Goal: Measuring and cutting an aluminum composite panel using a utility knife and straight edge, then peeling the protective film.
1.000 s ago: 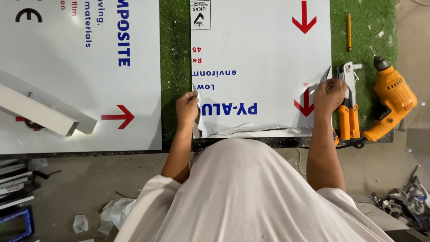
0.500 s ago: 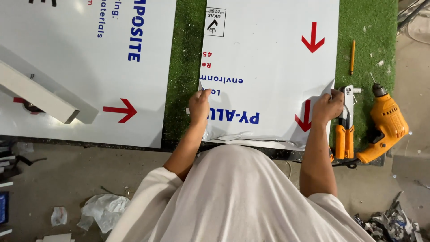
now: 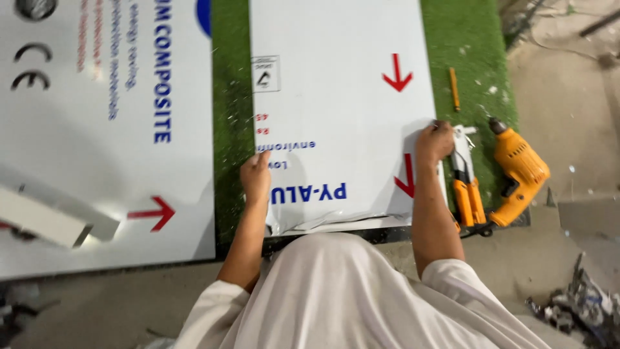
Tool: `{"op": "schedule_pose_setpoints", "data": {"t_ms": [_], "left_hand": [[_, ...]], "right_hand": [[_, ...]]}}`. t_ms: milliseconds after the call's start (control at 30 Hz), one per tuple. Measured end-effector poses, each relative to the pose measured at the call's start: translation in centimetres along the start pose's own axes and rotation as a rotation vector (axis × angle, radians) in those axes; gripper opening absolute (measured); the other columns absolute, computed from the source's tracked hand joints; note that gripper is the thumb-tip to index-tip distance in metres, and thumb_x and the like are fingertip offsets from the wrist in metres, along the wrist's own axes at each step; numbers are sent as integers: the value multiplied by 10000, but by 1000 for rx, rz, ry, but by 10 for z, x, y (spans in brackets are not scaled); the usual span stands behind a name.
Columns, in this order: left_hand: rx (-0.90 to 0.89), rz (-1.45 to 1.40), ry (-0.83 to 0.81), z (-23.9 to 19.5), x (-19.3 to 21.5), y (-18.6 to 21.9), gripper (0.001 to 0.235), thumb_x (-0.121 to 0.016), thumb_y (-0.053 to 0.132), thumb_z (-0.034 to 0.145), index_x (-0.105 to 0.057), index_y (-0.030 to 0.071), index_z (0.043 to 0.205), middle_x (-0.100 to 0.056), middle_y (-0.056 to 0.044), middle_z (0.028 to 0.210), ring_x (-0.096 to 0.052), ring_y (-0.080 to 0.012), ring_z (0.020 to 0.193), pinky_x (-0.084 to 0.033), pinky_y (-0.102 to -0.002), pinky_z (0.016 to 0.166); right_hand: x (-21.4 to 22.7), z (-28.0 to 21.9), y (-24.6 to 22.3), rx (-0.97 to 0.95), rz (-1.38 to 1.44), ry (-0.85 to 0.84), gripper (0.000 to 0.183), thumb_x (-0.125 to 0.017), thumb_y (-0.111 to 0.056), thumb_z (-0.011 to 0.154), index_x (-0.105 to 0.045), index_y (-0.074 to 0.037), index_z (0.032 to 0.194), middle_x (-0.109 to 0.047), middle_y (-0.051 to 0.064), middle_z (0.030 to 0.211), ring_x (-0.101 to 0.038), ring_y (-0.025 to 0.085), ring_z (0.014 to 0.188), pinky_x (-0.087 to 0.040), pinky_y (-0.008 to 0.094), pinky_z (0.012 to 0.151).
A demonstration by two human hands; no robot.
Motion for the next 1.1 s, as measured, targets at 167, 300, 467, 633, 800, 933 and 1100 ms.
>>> {"op": "schedule_pose_setpoints", "data": {"t_ms": [167, 300, 467, 633, 800, 933, 1100], "left_hand": [[14, 50, 98, 14, -26, -17, 492, -698, 531, 860, -788, 117, 1111, -763, -145, 1059, -699, -325, 1083, -520, -397, 972], [2, -97, 82, -17, -12, 24, 446, -739, 387, 871, -737, 33, 1144, -723, -215, 1095, -681, -330, 1085, -510, -442, 966], [-17, -219, 175, -1, -15, 33, 515, -739, 323, 885, -676, -76, 1204, -668, -304, 1164, -641, -382, 1180, -481, -464, 1036], [168, -311, 321, 42, -45, -3, 368, -766, 378, 799, -794, 57, 977, -715, -120, 847, -647, -231, 822, -495, -367, 785], [166, -203, 262, 37, -45, 12, 372, -758, 373, 783, -791, 112, 1046, -721, -106, 924, -668, -224, 880, -510, -365, 847], [54, -228, 268, 73, -38, -6, 254, -766, 300, 849, -771, 70, 957, -690, -156, 880, -632, -235, 893, -487, -369, 837], [59, -185, 289, 111, -65, 0, 372, -767, 430, 825, -786, 87, 967, -710, -136, 905, -655, -233, 898, -504, -377, 862]], "right_hand": [[22, -8, -13, 107, 294, 76, 128, -660, -91, 811, -726, -95, 921, -690, 181, 831, -689, 419, 841, -534, 497, 767], [37, -4, -29, -30, 248, -59, 119, -675, -195, 809, -697, -153, 919, -660, 94, 923, -697, 380, 865, -545, 501, 785], [-12, 28, -33, -57, 121, -275, 408, -659, -273, 840, -580, -109, 1206, -694, 224, 912, -713, 492, 912, -550, 627, 802], [-47, 28, -5, 51, -24, -21, 231, -672, -224, 792, -780, -259, 994, -672, 54, 783, -718, 356, 665, -592, 494, 624], [-12, 25, -25, 130, 316, -36, 234, -643, -147, 780, -792, -197, 954, -635, 52, 771, -699, 310, 724, -563, 407, 726], [-12, 50, -24, 130, 263, -194, 218, -784, -222, 778, -724, -173, 982, -575, -15, 866, -677, 271, 866, -564, 391, 766], [-49, 64, -39, 61, 32, -275, 418, -660, -116, 764, -639, -56, 1177, -672, 204, 908, -706, 475, 870, -561, 602, 751]]}}
Point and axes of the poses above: each hand's wrist, its own z-axis towards the middle knuckle, its own x-axis out of the back of the hand, y = z × x, the point moved 3 cm from there along z, towards the middle knuckle
